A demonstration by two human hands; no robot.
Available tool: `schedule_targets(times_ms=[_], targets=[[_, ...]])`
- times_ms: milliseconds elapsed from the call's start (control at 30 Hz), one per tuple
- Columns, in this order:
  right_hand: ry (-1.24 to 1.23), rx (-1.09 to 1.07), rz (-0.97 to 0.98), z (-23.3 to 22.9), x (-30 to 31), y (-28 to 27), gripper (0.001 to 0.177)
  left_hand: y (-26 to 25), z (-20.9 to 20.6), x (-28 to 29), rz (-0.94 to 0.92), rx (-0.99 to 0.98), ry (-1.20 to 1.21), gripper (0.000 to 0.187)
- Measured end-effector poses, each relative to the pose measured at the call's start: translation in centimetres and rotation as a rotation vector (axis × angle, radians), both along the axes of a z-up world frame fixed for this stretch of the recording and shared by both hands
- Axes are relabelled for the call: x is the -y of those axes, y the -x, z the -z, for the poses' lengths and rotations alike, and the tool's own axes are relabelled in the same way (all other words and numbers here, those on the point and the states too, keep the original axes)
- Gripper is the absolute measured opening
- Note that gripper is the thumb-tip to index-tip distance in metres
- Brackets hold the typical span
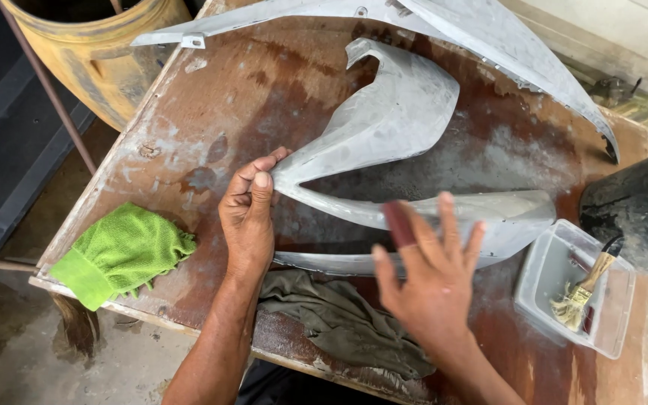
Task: The person sands a grey car fender with a sanding block, moving it across the surface to smooth it. They flip the fender over to sand the other side and continue the process on different sections of the part.
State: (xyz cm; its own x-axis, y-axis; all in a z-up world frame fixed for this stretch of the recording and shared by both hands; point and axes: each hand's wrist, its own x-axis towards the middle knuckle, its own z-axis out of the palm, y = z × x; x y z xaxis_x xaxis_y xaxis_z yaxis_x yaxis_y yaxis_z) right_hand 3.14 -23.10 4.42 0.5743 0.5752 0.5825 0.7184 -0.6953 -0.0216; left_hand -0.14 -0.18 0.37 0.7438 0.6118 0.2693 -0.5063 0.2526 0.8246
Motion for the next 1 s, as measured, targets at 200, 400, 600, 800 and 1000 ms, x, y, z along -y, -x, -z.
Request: schedule_targets(times_ms=[200, 400, 600, 800, 1000], targets=[[-0.084, -0.032, -0.023, -0.8, -1.6, 0.4, 0.040, -0.1, 0.0, 0.1, -0.049, -0.017, -0.077, 0.032], [-0.070, -0.022, -0.027, -0.2, 0.0, -0.4, 0.034, -0.2, 0.5, 0.0, -0.046, -0.025, -0.040, 0.028], [-0.168, 0.053, 0.204, 2.5, 7.3, -3.5, 0.023, -1.3, 2.0, -0.1, -0.120, 0.031, 0.065, 0.025], [-0.226, -0.090, -0.004, -2.1, 1.3, -1.4, 0.036, -1.1, 0.9, 0.5, -0.132, 0.043, 0.009, 0.028], [-0.153, 0.008, 0.210, 1.4, 7.9, -5.6, 0.030, -1.3, 1.3, 0.4, -0.115, 0.058, 0.066, 0.025]])
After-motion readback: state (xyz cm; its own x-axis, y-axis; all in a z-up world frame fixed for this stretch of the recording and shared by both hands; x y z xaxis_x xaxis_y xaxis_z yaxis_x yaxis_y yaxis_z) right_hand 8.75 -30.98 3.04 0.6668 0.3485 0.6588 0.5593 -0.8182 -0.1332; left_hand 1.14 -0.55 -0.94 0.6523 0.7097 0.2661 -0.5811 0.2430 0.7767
